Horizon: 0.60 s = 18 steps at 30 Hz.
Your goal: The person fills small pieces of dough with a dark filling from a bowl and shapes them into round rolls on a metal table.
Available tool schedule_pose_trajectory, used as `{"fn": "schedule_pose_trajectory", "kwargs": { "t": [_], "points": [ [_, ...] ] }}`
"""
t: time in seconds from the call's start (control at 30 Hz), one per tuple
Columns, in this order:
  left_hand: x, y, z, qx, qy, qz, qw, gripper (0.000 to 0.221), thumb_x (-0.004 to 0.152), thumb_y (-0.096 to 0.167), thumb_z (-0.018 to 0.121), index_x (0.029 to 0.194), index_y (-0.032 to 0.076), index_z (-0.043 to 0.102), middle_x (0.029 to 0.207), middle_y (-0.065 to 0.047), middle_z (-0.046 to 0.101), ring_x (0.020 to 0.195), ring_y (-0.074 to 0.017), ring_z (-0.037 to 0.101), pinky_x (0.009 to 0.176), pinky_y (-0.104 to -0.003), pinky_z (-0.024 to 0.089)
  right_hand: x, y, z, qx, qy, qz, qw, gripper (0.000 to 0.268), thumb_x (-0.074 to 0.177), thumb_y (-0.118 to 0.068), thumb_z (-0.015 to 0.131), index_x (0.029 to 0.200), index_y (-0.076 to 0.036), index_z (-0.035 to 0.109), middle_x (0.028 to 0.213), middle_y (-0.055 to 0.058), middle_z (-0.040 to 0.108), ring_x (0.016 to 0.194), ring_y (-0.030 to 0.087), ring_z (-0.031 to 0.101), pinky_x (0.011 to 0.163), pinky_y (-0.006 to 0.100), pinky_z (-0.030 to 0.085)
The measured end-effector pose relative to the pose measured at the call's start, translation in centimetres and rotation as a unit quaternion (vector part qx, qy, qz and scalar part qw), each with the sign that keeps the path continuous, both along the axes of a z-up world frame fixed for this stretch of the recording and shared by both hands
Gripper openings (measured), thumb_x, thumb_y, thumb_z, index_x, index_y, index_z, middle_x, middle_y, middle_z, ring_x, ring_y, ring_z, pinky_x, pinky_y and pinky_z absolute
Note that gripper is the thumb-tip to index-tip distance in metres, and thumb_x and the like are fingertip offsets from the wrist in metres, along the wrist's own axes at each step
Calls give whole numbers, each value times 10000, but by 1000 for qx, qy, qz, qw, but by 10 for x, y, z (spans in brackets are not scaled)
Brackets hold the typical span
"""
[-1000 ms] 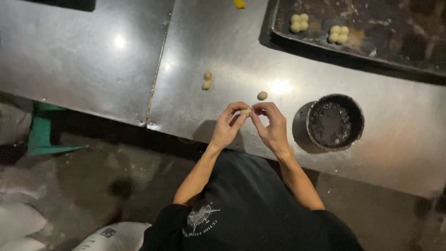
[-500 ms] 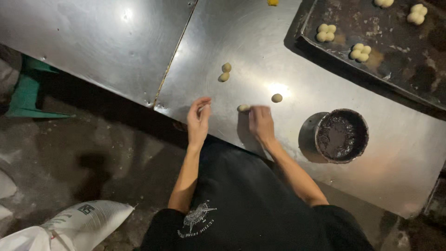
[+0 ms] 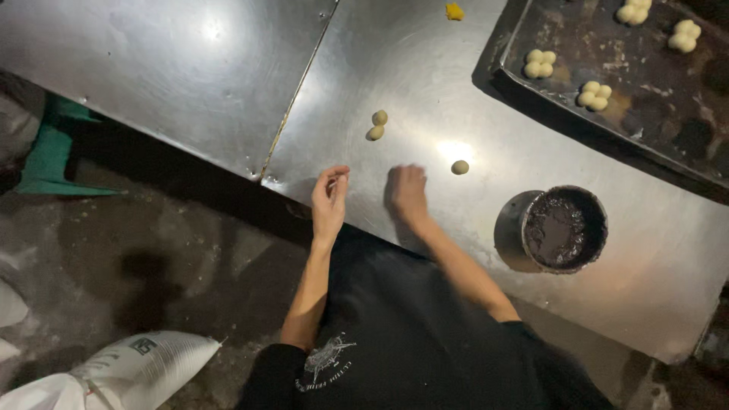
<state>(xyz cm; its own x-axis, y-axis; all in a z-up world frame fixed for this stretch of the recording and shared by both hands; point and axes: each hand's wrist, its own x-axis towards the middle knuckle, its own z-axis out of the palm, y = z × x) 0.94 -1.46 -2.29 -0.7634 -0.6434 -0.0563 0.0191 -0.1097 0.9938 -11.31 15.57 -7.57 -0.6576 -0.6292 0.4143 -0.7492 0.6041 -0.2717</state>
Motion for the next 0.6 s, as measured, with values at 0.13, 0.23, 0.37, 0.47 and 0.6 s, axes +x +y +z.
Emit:
{"fn": "schedule_pose_trajectory", "kwargs": {
  "t": [0.13, 0.23, 0.37, 0.47, 0.6],
  "points": [
    [-22, -15, -29, 22, 5, -36, 999, 266, 1053, 223, 594, 1209, 25, 677, 1114, -47, 642, 995, -116, 591, 878, -255, 498, 6, 39, 0, -34, 25, 114, 993, 169, 829, -17, 613, 997, 2, 613, 922, 178, 529, 885, 375, 508, 797, 522, 411],
    [-67, -30, -65, -280, -116, -11, 953, 277, 1014, 282, 647, 1110, 46, 755, 1040, -115, 665, 1018, -260, 590, 936, -426, 436, -15, 36, 0, -5, -20, 31, 999, 106, 870, -19, 608, 975, -26, 603, 932, 175, 540, 913, 378, 517, 826, 532, 411],
    [-122, -17, -79, -381, -159, -20, 911, 280, 947, 327, 751, 976, 49, 758, 985, -147, 672, 1040, -369, 528, 962, -486, 373, 3, 17, 2, -60, -74, -121, 988, 140, 983, -38, 621, 1105, 10, 572, 1044, 218, 531, 1001, 400, 510, 901, 523, 415],
    [-137, -2, -70, -396, -90, -12, 914, 244, 895, 245, 777, 940, 22, 690, 888, -101, 696, 934, -302, 585, 917, -483, 417, 28, 50, 16, -139, -39, -44, 989, 323, 846, -87, 670, 1123, 24, 545, 1068, 219, 547, 1025, 418, 529, 924, 515, 429],
    [-123, 21, -64, -180, -41, -94, 978, 229, 952, 196, 736, 1026, 11, 623, 859, -74, 647, 787, -177, 624, 757, -373, 516, 12, 102, 22, -215, -219, -163, 938, 345, 913, -157, 705, 1150, 28, 535, 1059, 196, 540, 848, 308, 586, 749, 419, 523]
  ]
}}
